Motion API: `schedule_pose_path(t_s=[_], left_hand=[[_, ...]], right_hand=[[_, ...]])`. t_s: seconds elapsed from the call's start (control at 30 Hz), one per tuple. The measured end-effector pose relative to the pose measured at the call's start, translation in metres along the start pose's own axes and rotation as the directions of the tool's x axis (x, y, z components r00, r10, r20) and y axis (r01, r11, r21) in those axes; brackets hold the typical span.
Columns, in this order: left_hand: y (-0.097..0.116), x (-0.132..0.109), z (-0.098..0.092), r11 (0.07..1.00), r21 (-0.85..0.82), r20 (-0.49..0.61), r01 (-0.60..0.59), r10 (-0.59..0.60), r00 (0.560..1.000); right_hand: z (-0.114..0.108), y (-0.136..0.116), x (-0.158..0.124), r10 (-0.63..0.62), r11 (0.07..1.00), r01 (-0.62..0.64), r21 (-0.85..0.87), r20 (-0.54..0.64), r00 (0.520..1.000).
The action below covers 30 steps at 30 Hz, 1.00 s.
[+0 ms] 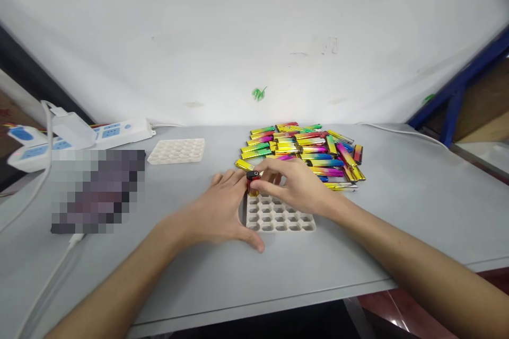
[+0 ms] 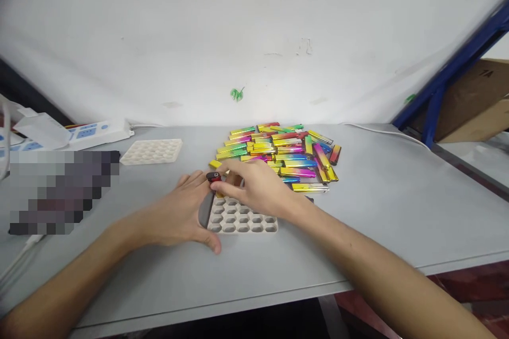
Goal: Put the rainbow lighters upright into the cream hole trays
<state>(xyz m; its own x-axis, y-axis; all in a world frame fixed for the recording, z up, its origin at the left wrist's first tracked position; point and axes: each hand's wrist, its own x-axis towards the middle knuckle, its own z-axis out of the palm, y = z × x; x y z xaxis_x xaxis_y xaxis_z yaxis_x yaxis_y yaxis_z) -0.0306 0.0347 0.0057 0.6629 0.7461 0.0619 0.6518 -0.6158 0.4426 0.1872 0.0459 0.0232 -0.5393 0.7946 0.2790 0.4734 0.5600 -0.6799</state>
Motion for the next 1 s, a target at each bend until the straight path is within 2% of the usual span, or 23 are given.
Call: schedule_pose_path(t_s=[0.13,0.2,0.4,0.6,0.67,0.73,0.83,0.93,1.0], left_hand=[[-0.001,-0.001,0.000,1.000,0.016,-0.013,-0.009,0.009,1.000],[-0.001,-0.002,-0.003,0.999,0.036,0.012,0.005,-0.006,1.000],[0.005,-0.002,-0.017,0.995,0.060,0.116,0.076,-0.083,0.990],[0.004,-0.003,-0.018,0.994,0.053,0.112,0.095,-0.100,0.989],[0.001,-0.003,-0.016,0.997,0.044,0.101,0.069,-0.073,0.992],[-0.001,-0.003,-0.014,0.997,0.041,0.095,0.059,-0.063,0.994],[-0.001,-0.002,-0.014,0.997,0.039,0.102,0.071,-0.075,0.992],[0.001,-0.001,-0.015,0.996,0.042,0.103,0.076,-0.080,0.991],[0.001,-0.001,-0.015,0.996,0.047,0.099,0.080,-0.085,0.992]], right_hand=[[-0.002,0.007,-0.005,-0.106,0.976,0.098,-0.196,-0.033,0.994],[-0.004,0.012,-0.005,-0.121,0.947,0.099,-0.306,-0.057,0.991],[-0.003,0.028,0.001,-0.022,0.856,-0.014,-0.517,-0.063,0.998],[0.003,0.030,0.002,0.019,0.838,-0.059,-0.542,-0.079,0.997],[0.001,0.029,0.001,0.015,0.876,-0.070,-0.476,-0.118,0.993],[-0.005,0.027,-0.001,0.032,0.939,-0.094,-0.329,-0.189,0.981],[-0.015,0.021,-0.006,0.135,0.990,-0.121,0.077,-0.227,0.964],[-0.018,0.015,-0.008,0.218,0.876,-0.112,0.470,-0.177,0.960],[-0.016,0.011,-0.008,0.257,0.798,-0.117,0.591,-0.158,0.953]])
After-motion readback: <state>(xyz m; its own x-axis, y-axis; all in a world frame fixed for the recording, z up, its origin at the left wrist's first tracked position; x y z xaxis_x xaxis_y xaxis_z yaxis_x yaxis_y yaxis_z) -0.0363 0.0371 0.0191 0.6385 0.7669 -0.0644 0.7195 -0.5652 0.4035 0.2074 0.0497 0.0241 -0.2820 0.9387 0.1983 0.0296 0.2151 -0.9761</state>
